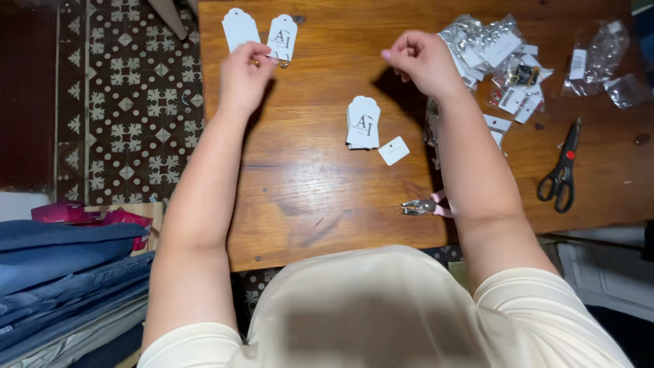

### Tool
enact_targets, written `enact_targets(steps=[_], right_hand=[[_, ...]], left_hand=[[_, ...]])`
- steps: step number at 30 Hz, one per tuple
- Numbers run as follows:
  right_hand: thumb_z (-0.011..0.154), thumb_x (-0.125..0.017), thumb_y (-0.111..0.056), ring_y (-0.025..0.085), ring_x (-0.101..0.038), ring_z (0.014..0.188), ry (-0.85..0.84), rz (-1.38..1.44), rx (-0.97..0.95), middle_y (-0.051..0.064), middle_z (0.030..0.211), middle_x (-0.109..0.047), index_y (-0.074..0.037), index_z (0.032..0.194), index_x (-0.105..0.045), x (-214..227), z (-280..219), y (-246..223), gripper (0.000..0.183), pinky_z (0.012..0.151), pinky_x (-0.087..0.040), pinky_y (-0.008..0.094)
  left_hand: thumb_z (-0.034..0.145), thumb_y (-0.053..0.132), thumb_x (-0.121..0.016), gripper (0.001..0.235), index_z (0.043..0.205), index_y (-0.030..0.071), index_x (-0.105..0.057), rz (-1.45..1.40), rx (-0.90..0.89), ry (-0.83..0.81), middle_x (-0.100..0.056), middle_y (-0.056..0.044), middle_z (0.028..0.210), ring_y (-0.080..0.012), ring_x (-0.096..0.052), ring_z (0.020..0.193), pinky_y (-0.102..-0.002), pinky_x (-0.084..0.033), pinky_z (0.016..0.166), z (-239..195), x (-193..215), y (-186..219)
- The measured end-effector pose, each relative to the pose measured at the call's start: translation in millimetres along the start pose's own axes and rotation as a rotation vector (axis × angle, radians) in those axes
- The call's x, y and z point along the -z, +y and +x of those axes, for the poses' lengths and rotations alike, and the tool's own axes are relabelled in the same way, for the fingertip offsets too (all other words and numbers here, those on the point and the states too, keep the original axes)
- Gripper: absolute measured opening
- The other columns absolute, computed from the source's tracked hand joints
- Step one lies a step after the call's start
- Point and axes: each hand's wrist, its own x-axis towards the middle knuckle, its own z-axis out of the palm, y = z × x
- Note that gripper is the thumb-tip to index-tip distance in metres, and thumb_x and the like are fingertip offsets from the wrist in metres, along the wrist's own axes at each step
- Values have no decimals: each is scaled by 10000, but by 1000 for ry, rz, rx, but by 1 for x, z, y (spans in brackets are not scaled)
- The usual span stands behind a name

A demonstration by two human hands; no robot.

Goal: The person uses a pink hole punch to create holes in white paper tags and then attaches metal rings to the tags. The person handles jewelry items in plastic packaging and connects them to the tags using the rings.

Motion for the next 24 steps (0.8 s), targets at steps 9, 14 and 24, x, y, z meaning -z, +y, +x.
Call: enact_targets(steps=[9,14,24], right_hand=[[944,-844,-125,79,-659,709,15,-83,-191,4,898,-781,-118,1151,-796,51,-172,58,213,725,-516,236],[786,-956,-221,301,-726,1093,-248,-338,-149,137,1188,-777,-77,1260,-771,61,-240,21,529,955,-561,436],[730,-850,-322,302,-657,1277,-225,-871,116,15,1328,-678,-203,1320,-731,37,-279,75,613,1028,-526,447]], left_hand=[[935,437,-868,415,1119,142,-643,347,-152,-311,-613,-88,1096,-392,-708,1094,-524,-595,923,-107,-119,72],[985,607,-790,525,1027,126,-584,472,57,-382,-705,-157,1039,-451,-745,1076,-553,-567,903,-132,-119,97],[1022,497,-757,420,719,220,-670,158,172,-360,-626,25,549,-215,-721,681,-342,-552,690,-130,-124,55]])
